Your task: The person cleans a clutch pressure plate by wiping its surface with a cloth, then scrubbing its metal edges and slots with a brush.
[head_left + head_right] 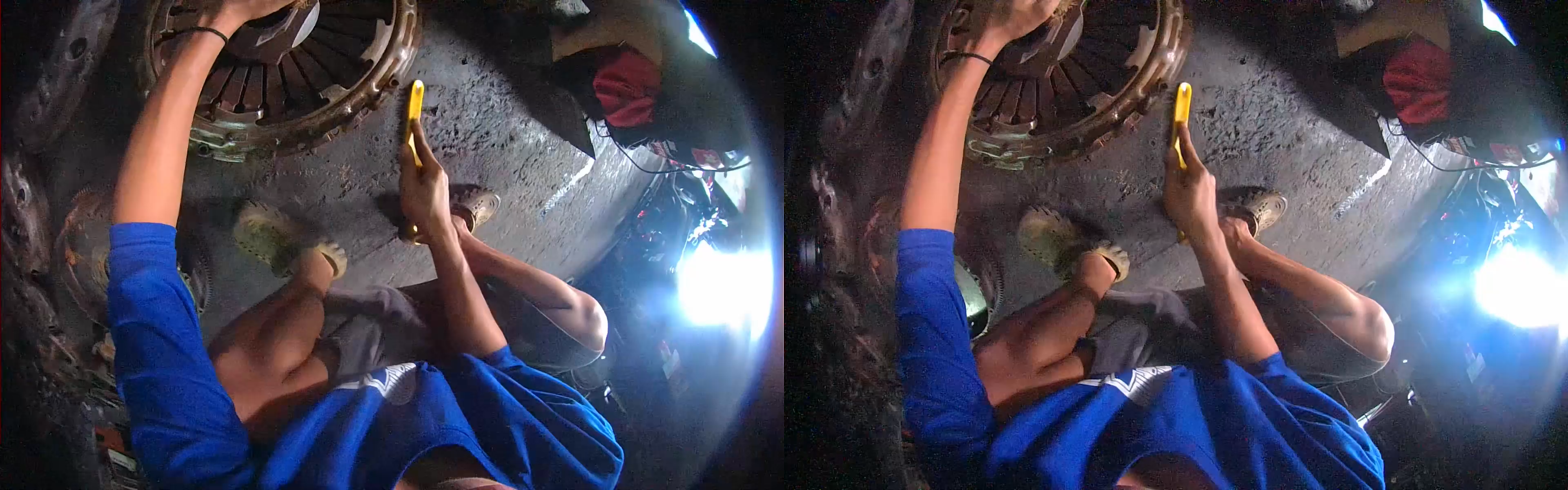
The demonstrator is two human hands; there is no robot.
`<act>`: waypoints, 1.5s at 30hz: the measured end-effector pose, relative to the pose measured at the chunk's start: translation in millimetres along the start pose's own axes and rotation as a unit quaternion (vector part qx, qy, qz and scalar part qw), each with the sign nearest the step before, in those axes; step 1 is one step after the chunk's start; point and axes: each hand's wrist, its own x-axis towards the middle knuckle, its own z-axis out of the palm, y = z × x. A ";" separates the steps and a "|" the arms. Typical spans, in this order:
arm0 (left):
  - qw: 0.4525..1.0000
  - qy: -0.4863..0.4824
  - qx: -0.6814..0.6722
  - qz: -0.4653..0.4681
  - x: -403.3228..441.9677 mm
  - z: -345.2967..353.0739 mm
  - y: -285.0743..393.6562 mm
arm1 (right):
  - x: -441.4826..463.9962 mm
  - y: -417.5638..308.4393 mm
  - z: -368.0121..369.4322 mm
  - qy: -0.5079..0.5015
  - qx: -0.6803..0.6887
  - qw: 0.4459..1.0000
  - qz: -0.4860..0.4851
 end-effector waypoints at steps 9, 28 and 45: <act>0.999 -0.025 0.015 -0.042 2.9 -9.0 12.4 | -10.6 5.7 -11.1 0.001 -0.019 1.000 -0.005; 0.994 -0.075 0.065 -0.052 1.8 -16.9 22.2 | -23.5 20.2 104.8 0.088 0.131 0.987 0.002; 0.990 -0.086 0.047 -0.103 0.0 -13.3 19.6 | -13.2 10.6 103.6 0.089 0.179 0.980 -0.005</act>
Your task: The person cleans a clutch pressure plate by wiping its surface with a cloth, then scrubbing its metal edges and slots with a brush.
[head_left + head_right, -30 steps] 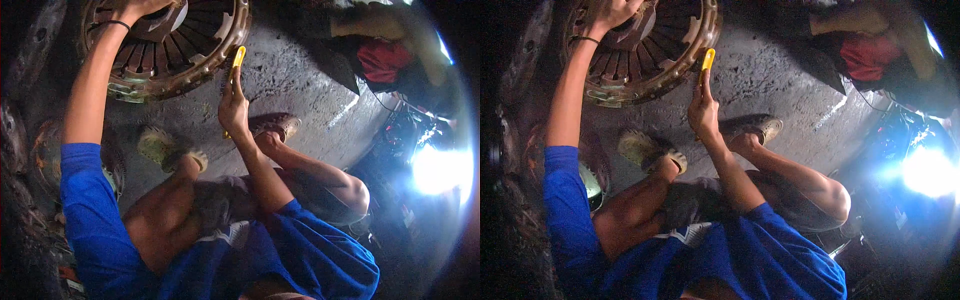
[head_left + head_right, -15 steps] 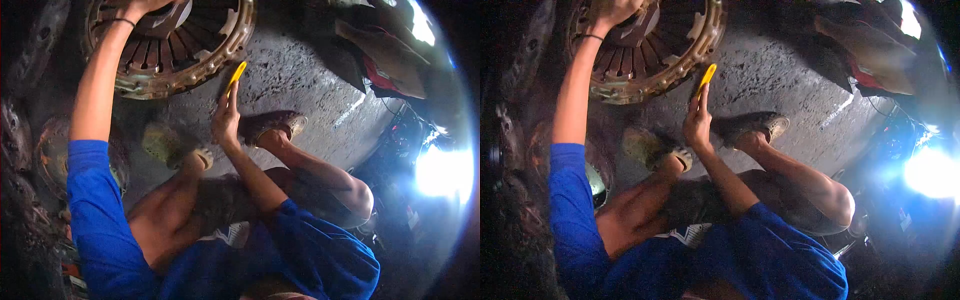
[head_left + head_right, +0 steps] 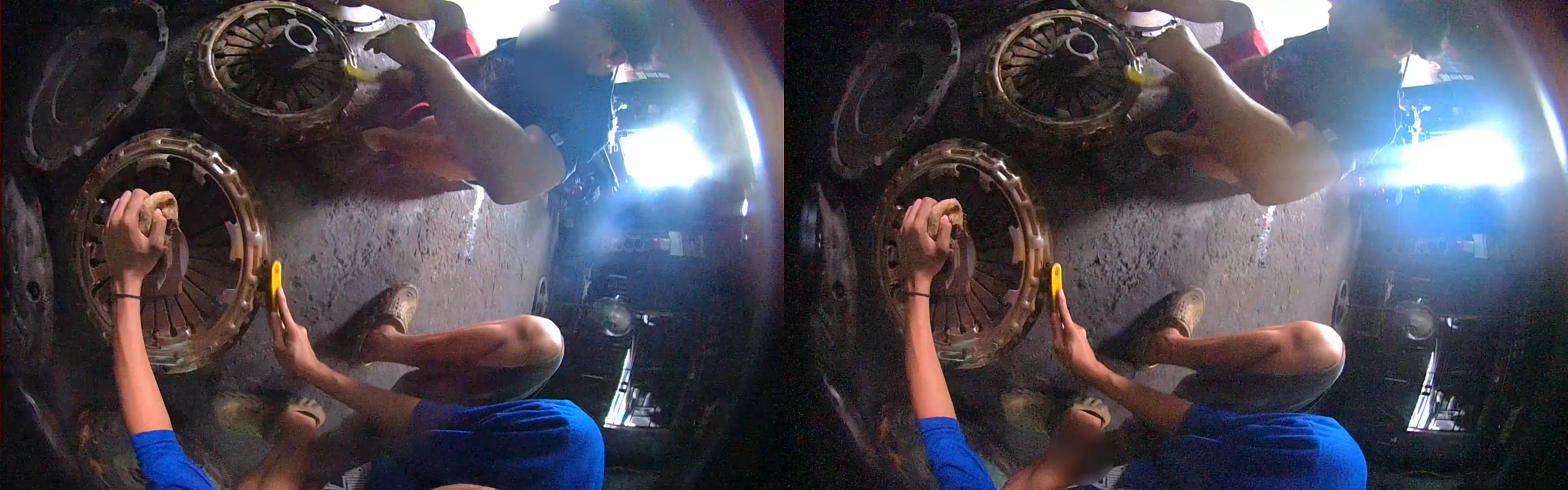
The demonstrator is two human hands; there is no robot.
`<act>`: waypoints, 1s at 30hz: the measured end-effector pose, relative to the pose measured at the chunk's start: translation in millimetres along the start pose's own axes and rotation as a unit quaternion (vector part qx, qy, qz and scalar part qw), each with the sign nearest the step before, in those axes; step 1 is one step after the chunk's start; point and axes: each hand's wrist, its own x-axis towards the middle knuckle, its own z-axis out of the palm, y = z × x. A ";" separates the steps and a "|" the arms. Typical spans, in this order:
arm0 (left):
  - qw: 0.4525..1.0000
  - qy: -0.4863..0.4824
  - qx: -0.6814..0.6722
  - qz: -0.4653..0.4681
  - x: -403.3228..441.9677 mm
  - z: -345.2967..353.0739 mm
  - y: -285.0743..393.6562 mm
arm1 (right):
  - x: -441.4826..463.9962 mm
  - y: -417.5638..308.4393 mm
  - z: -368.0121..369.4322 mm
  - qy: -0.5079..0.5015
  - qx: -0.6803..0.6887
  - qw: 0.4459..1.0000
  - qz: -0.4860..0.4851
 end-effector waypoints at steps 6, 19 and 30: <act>0.999 0.048 0.010 0.021 2.1 3.5 -0.7 | 8.8 -27.6 -10.1 -0.040 0.012 0.995 0.087; 0.999 0.038 -0.009 0.008 -0.2 0.9 5.3 | 45.1 -23.9 -36.6 -0.033 -0.076 0.996 -0.032; 0.998 0.062 0.005 0.027 2.0 -1.0 2.3 | 70.9 -30.7 -43.0 -0.018 -0.079 0.997 -0.011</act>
